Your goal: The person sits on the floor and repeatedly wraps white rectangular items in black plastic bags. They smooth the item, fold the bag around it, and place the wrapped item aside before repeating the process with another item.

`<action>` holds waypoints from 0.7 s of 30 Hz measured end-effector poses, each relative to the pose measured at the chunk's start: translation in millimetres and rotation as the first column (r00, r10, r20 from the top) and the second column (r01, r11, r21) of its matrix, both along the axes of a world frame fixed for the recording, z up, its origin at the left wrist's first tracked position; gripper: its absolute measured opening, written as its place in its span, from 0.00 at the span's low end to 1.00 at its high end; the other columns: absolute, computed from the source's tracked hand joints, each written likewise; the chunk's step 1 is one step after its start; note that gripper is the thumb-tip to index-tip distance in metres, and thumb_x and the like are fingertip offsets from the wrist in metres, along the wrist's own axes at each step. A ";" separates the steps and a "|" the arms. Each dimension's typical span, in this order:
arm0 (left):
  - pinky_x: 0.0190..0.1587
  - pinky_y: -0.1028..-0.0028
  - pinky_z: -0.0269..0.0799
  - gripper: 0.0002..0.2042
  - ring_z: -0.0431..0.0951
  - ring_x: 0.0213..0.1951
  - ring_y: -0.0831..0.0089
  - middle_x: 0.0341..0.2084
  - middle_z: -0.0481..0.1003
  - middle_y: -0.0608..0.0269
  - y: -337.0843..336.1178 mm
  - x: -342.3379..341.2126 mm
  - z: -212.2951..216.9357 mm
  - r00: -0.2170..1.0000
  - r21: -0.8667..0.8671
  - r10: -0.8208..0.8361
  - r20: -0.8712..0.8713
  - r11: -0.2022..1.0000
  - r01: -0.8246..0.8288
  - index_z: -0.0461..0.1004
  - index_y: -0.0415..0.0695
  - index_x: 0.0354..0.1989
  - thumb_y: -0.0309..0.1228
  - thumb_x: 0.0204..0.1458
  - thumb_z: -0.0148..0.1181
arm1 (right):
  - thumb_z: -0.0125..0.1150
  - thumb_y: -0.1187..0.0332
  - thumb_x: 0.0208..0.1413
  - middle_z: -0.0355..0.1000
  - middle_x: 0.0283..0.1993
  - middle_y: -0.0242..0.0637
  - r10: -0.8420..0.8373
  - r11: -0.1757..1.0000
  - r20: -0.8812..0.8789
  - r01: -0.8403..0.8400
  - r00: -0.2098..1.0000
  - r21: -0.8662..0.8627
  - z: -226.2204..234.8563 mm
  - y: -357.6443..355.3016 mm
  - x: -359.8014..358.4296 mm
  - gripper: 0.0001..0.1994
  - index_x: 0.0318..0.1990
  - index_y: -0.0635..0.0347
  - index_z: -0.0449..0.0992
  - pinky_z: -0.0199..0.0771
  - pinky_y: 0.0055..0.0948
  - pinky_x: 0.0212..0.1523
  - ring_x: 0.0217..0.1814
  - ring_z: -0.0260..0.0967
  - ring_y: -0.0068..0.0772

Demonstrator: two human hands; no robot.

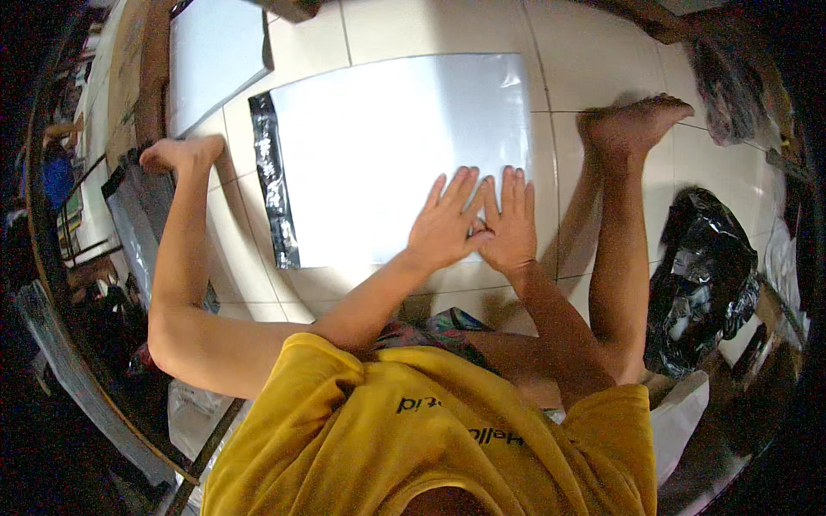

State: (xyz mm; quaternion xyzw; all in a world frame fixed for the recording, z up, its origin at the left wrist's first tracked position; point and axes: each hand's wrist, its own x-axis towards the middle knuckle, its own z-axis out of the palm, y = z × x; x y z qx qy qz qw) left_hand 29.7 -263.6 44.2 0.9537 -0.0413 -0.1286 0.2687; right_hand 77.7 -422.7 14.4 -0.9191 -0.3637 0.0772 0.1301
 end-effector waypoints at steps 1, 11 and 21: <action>0.74 0.50 0.38 0.40 0.47 0.74 0.52 0.72 0.52 0.45 11.6 -11.5 -0.6 0.997 0.072 0.067 -0.035 0.995 -0.064 0.56 0.32 0.69 0.52 0.58 0.54 | 0.58 0.55 0.56 0.45 0.74 0.66 0.000 1.000 -0.026 -0.001 1.000 -0.023 6.0 1.1 -1.7 0.37 0.68 0.69 0.59 0.39 0.62 0.75 0.77 0.41 0.69; 0.74 0.50 0.33 0.36 0.41 0.75 0.43 0.72 0.45 0.34 155.0 -102.7 -25.1 0.872 0.325 0.468 0.143 0.810 -0.487 0.45 0.27 0.72 0.42 0.63 0.43 | 0.62 0.59 0.55 0.50 0.71 0.68 -0.023 0.997 -0.044 0.020 0.999 -0.079 21.6 7.8 0.8 0.37 0.67 0.74 0.58 0.41 0.62 0.75 0.76 0.43 0.70; 0.75 0.50 0.34 0.35 0.40 0.75 0.44 0.73 0.44 0.35 158.1 -94.7 -17.5 0.871 0.326 0.477 0.118 0.810 -0.488 0.47 0.27 0.71 0.41 0.62 0.45 | 0.60 0.45 0.57 0.52 0.72 0.65 0.125 0.990 0.386 -0.138 0.914 0.006 8.3 83.3 156.4 0.43 0.67 0.76 0.57 0.42 0.59 0.75 0.75 0.47 0.66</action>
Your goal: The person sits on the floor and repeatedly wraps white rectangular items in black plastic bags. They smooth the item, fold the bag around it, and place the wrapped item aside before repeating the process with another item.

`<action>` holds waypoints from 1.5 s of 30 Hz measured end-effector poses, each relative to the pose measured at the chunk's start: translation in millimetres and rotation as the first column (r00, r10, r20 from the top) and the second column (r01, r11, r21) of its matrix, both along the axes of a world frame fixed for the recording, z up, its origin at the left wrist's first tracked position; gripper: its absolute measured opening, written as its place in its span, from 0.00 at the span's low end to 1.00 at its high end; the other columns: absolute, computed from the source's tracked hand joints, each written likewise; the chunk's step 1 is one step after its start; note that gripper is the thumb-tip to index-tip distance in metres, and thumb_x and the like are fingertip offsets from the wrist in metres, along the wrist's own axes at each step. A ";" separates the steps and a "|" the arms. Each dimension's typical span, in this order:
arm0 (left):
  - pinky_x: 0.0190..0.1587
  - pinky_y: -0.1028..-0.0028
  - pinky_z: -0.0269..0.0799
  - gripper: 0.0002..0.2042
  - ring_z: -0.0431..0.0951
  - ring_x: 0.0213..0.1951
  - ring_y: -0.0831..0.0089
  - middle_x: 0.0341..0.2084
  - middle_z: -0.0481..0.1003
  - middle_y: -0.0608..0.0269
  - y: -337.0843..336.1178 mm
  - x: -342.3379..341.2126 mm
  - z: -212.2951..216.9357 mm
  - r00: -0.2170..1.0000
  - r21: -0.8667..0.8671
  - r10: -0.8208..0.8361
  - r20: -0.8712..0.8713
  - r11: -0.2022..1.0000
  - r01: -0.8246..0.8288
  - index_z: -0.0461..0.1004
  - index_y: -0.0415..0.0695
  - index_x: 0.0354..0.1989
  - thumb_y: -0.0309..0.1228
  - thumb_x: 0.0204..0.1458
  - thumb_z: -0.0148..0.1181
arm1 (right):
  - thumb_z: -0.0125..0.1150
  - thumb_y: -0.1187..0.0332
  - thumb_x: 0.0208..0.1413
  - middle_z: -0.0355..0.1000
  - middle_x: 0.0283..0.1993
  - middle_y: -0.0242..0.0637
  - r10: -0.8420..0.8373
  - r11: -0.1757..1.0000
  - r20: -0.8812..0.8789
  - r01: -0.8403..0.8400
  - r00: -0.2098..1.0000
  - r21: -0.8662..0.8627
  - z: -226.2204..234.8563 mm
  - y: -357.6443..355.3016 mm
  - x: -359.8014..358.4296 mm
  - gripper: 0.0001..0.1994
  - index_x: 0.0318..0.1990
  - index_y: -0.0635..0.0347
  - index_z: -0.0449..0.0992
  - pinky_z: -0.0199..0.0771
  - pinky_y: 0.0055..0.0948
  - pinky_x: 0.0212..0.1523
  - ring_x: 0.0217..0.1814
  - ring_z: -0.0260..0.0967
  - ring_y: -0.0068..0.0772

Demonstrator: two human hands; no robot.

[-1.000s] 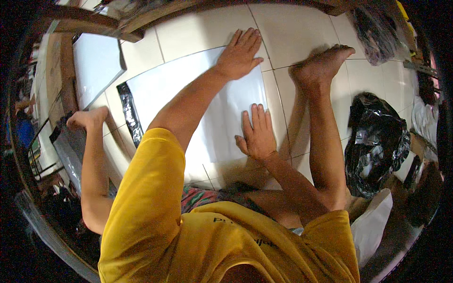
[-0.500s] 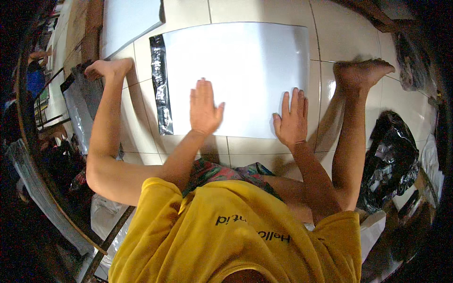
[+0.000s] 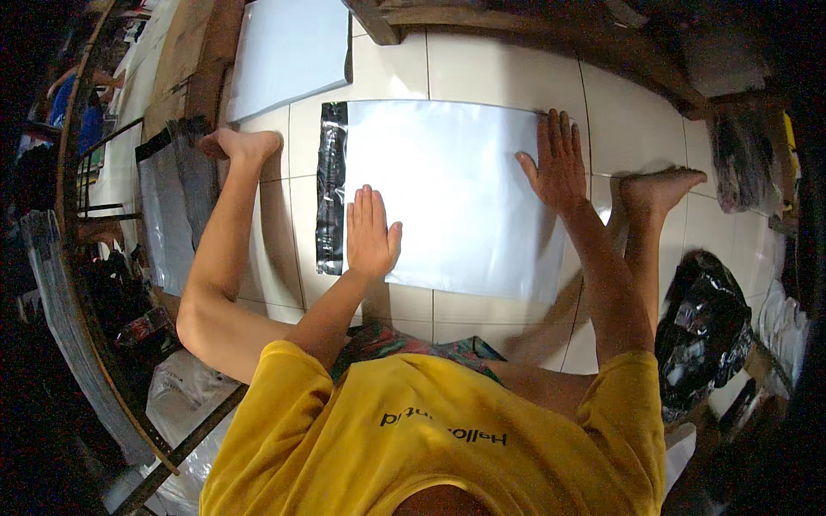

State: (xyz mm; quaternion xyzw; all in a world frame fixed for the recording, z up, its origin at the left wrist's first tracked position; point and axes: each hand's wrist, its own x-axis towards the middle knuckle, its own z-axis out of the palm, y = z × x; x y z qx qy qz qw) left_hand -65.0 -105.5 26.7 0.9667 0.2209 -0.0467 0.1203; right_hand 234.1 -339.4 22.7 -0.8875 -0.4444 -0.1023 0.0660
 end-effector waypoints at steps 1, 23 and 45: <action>0.74 0.49 0.39 0.34 0.46 0.72 0.41 0.70 0.49 0.33 -0.2 2.4 2.4 0.998 0.019 -0.018 0.059 1.000 0.017 0.52 0.26 0.68 0.40 0.60 0.47 | 0.59 0.44 0.58 0.51 0.72 0.65 0.015 1.000 -0.031 -0.016 0.999 -0.015 -7.3 -1.8 8.3 0.43 0.67 0.76 0.56 0.42 0.58 0.76 0.75 0.46 0.66; 0.75 0.53 0.34 0.36 0.40 0.75 0.45 0.73 0.44 0.36 101.3 171.6 -18.2 0.988 0.061 -0.065 0.138 0.997 0.057 0.48 0.29 0.71 0.47 0.64 0.43 | 0.43 0.40 0.64 0.46 0.75 0.63 0.001 0.998 -0.101 -0.008 0.995 -0.069 -16.7 2.9 18.4 0.43 0.71 0.75 0.51 0.34 0.58 0.77 0.78 0.39 0.66; 0.50 0.68 0.65 0.05 0.71 0.44 0.69 0.36 0.72 0.66 -41.3 -28.5 20.8 0.595 0.050 -0.776 0.210 0.616 0.786 0.75 0.47 0.34 0.30 0.49 0.56 | 0.57 0.69 0.50 0.67 0.40 0.41 0.339 0.888 -0.387 -0.427 0.858 -0.168 44.8 -34.5 -207.7 0.05 0.35 0.57 0.72 0.77 0.38 0.43 0.48 0.68 0.40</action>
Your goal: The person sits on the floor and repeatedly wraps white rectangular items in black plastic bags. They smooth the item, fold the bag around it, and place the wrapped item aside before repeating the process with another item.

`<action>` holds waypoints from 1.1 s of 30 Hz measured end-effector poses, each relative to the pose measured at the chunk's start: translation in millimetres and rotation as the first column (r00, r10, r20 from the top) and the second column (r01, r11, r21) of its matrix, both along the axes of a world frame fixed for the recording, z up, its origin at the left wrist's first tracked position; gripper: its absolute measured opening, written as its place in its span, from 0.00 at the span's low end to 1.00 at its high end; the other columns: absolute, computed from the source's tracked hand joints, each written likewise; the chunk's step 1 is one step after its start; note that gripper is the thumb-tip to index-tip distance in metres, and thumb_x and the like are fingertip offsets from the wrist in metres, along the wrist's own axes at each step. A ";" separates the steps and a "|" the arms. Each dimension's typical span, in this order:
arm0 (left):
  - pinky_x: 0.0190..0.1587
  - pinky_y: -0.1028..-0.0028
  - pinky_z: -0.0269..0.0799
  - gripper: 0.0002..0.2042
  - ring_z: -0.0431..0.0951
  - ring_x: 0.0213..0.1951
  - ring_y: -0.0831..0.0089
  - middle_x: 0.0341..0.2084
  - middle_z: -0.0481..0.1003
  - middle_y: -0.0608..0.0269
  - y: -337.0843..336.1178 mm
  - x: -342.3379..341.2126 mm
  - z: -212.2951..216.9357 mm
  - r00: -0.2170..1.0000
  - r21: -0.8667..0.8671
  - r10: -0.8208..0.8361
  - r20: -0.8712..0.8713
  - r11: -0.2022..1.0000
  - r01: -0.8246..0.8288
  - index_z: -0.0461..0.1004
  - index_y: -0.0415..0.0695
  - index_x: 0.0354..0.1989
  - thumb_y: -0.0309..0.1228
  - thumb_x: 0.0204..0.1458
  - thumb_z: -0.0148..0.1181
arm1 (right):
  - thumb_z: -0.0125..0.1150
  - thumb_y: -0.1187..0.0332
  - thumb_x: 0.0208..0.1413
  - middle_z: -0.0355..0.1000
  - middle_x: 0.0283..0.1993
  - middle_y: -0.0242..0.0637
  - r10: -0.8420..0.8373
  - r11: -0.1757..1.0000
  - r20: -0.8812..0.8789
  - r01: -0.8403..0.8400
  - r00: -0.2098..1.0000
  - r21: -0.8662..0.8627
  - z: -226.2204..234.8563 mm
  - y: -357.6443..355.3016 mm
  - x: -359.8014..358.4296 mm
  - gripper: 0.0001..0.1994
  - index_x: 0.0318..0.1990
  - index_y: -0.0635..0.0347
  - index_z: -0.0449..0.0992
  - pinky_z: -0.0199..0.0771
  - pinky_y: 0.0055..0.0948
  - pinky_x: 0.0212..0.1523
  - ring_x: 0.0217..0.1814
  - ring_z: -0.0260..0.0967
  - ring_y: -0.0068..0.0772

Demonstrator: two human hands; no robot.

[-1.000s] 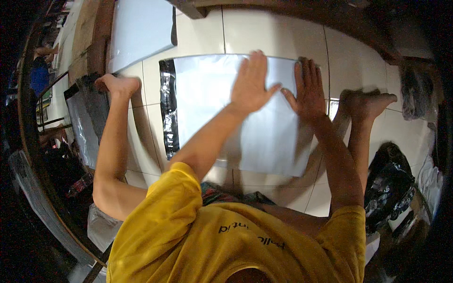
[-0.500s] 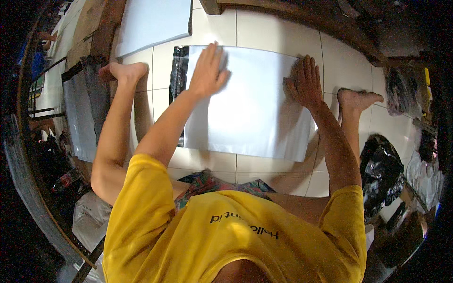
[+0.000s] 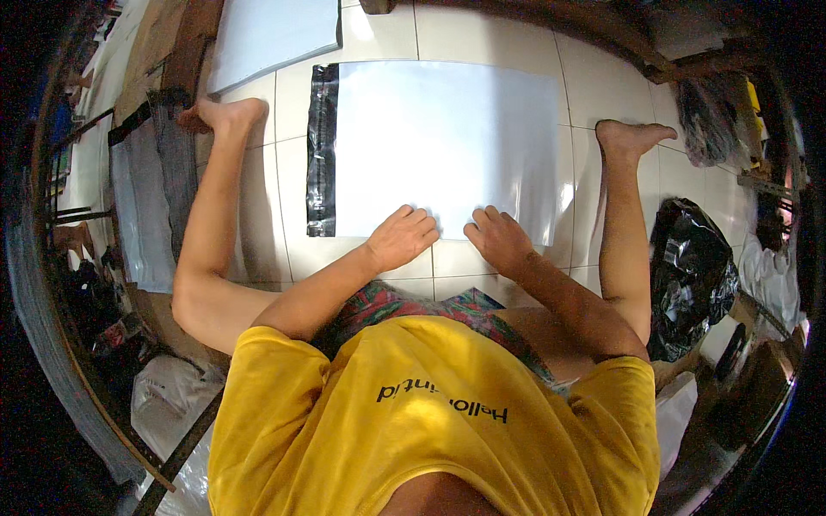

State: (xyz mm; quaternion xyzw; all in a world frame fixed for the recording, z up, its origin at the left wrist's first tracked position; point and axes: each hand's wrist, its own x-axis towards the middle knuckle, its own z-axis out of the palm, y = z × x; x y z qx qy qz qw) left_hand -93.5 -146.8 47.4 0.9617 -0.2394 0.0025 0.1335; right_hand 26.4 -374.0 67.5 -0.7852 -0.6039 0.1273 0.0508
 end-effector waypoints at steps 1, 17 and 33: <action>0.50 0.68 0.65 0.05 0.71 0.44 0.69 0.36 0.72 0.67 -0.4 -0.8 -2.4 1.000 -0.002 0.022 -0.014 1.000 -0.022 0.76 0.47 0.34 0.31 0.50 0.57 | 0.58 0.69 0.50 0.67 0.40 0.40 -0.017 1.000 0.014 0.017 1.000 0.012 -0.2 0.6 -2.1 0.05 0.35 0.57 0.72 0.77 0.38 0.42 0.48 0.68 0.39; 0.50 0.64 0.63 0.17 0.69 0.51 0.65 0.39 0.72 0.62 -51.5 38.9 -7.0 0.995 -0.101 -0.015 -0.097 0.995 0.005 0.77 0.45 0.37 0.43 0.44 0.66 | 0.68 0.58 0.51 0.73 0.50 0.50 -0.343 0.911 0.024 0.326 0.939 0.252 -8.3 119.9 172.6 0.21 0.49 0.60 0.76 0.73 0.48 0.53 0.53 0.71 0.52; 0.53 0.59 0.64 0.06 0.72 0.43 0.69 0.33 0.73 0.69 -92.9 75.1 -13.5 0.998 -0.028 -0.035 0.058 0.999 0.037 0.75 0.51 0.29 0.38 0.51 0.54 | 0.54 0.61 0.60 0.75 0.41 0.47 -0.287 0.957 0.007 0.286 0.958 0.048 -46.9 137.8 286.0 0.11 0.41 0.56 0.77 0.74 0.47 0.52 0.49 0.73 0.51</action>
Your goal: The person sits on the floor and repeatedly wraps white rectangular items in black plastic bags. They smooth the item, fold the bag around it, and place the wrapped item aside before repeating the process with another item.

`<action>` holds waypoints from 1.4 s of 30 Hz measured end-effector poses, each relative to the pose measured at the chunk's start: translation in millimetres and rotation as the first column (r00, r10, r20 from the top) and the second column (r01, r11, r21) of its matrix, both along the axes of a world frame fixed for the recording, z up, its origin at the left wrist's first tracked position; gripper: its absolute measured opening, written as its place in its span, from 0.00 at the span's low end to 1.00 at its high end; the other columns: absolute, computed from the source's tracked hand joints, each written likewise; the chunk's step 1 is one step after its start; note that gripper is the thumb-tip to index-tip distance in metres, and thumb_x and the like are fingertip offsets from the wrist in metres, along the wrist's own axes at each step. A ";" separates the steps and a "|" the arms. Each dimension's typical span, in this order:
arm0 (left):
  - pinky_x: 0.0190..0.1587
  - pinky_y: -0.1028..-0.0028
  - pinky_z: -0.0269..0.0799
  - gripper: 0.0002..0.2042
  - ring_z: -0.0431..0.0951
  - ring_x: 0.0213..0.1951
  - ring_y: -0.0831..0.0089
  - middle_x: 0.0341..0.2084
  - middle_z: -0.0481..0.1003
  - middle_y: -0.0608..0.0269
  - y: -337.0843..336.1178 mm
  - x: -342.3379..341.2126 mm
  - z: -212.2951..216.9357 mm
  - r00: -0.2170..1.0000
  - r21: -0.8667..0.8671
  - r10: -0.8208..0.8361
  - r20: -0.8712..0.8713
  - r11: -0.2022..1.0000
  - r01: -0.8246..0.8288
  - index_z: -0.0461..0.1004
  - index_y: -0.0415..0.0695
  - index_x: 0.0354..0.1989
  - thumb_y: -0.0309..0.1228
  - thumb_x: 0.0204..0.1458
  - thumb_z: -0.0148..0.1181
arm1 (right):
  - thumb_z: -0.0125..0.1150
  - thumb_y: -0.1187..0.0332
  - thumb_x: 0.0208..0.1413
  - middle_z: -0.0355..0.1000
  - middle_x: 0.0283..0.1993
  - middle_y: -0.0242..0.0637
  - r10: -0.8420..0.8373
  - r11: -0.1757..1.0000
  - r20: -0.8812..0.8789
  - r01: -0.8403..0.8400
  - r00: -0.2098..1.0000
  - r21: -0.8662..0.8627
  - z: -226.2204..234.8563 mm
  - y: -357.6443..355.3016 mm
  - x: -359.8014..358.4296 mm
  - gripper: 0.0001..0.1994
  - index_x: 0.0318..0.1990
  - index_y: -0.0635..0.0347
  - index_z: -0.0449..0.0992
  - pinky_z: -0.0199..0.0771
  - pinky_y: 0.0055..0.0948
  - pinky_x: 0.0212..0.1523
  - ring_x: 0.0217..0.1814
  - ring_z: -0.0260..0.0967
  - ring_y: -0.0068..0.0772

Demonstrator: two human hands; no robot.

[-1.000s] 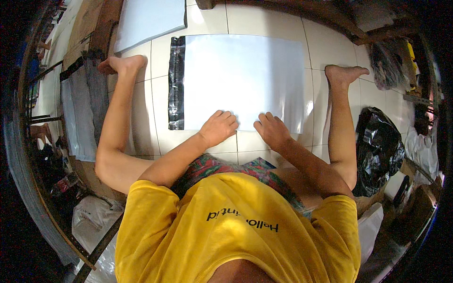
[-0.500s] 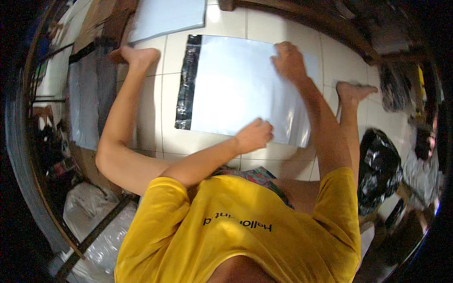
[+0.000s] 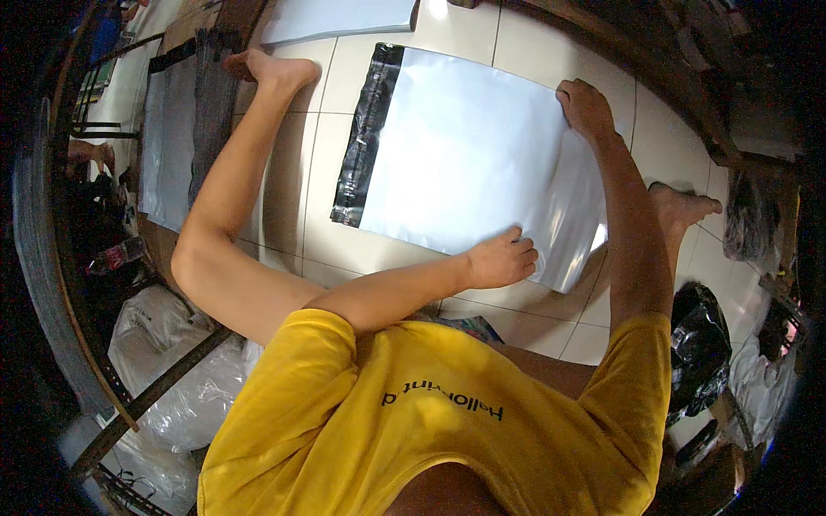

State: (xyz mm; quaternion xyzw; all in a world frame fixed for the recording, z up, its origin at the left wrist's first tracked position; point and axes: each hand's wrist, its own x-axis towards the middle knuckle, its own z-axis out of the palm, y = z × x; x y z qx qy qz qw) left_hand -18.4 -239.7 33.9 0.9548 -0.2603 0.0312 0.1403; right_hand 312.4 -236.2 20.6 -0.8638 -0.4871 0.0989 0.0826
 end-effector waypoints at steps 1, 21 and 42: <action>0.56 0.58 0.64 0.06 0.72 0.44 0.68 0.34 0.73 0.68 1.6 -0.9 2.2 1.000 -0.001 -0.006 -0.011 1.000 0.006 0.75 0.51 0.30 0.37 0.52 0.54 | 0.54 0.61 0.60 0.75 0.42 0.47 -0.015 0.999 0.015 0.016 1.000 -0.032 0.7 -0.2 -0.6 0.11 0.41 0.57 0.77 0.74 0.47 0.52 0.49 0.73 0.51; 0.58 0.62 0.65 0.10 0.71 0.52 0.68 0.43 0.74 0.63 127.0 -84.6 15.1 0.991 0.135 0.092 -0.099 0.988 -0.078 0.79 0.44 0.40 0.31 0.54 0.54 | 0.60 0.66 0.59 0.74 0.43 0.49 -0.006 0.996 0.142 0.018 0.990 -0.086 13.6 36.1 -48.9 0.12 0.46 0.61 0.76 0.74 0.47 0.49 0.45 0.73 0.52; 0.47 0.66 0.75 0.08 0.76 0.43 0.63 0.38 0.74 0.58 131.4 -108.3 27.3 0.958 0.117 0.283 -0.037 0.954 -0.277 0.74 0.42 0.38 0.28 0.50 0.55 | 0.57 0.70 0.50 0.68 0.39 0.39 0.321 0.938 0.088 -0.304 0.943 -0.163 41.4 -114.2 -301.3 0.14 0.45 0.62 0.70 0.73 0.36 0.44 0.44 0.69 0.37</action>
